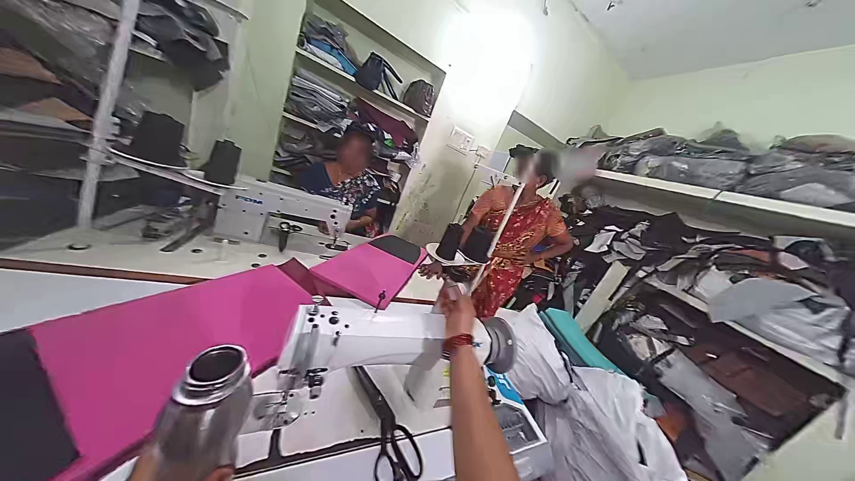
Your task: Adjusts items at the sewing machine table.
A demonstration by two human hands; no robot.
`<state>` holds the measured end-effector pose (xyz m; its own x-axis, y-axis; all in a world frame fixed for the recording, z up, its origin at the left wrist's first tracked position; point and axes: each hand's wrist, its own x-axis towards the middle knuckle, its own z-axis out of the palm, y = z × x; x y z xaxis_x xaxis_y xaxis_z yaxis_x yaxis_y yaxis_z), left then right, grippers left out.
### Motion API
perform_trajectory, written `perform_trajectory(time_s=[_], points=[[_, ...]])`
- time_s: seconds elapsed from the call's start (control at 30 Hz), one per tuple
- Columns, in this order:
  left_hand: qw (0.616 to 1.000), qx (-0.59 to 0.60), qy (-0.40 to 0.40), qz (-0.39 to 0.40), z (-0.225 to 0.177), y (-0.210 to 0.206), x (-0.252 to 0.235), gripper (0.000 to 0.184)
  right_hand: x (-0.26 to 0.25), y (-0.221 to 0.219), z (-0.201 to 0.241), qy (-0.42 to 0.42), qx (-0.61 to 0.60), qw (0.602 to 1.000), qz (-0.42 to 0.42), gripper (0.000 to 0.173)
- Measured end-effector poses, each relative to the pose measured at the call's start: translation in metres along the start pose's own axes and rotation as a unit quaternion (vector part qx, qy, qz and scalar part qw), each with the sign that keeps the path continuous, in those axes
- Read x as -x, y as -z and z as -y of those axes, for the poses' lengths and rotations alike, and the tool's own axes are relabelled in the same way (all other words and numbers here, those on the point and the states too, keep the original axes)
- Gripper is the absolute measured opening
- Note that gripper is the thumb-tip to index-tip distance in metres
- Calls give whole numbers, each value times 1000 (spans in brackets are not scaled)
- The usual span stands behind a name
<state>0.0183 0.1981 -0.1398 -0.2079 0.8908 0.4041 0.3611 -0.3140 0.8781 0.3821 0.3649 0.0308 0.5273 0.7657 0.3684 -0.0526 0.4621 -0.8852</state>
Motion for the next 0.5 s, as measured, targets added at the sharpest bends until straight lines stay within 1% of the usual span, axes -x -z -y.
perform_trajectory(time_s=[0.07, 0.1, 0.17, 0.23, 0.3, 0.37, 0.5], points=[[998, 60, -11, 2, 12, -6, 10, 93, -5, 22, 13, -40, -187, 982, 0, 44], [997, 74, -6, 2, 19, -6, 15, 93, -9, 38, 18, -51, -251, 967, 0, 51], [998, 64, 11, -11, 26, -3, 14, 93, -21, 63, 26, -51, -311, 949, -26, 62], [998, 43, 32, -20, 27, -1, 10, 97, -29, 82, 42, -53, -307, 947, -75, 69], [999, 26, 27, -16, 26, -3, 13, 98, -30, 100, 62, -45, -303, 945, -119, 73], [999, 35, 10, -5, 27, -4, 13, 97, -36, 112, 76, -17, -290, 948, -131, 75], [999, 30, 13, 19, 26, -6, 12, 96, -51, 138, 81, 15, -267, 956, -118, 76]])
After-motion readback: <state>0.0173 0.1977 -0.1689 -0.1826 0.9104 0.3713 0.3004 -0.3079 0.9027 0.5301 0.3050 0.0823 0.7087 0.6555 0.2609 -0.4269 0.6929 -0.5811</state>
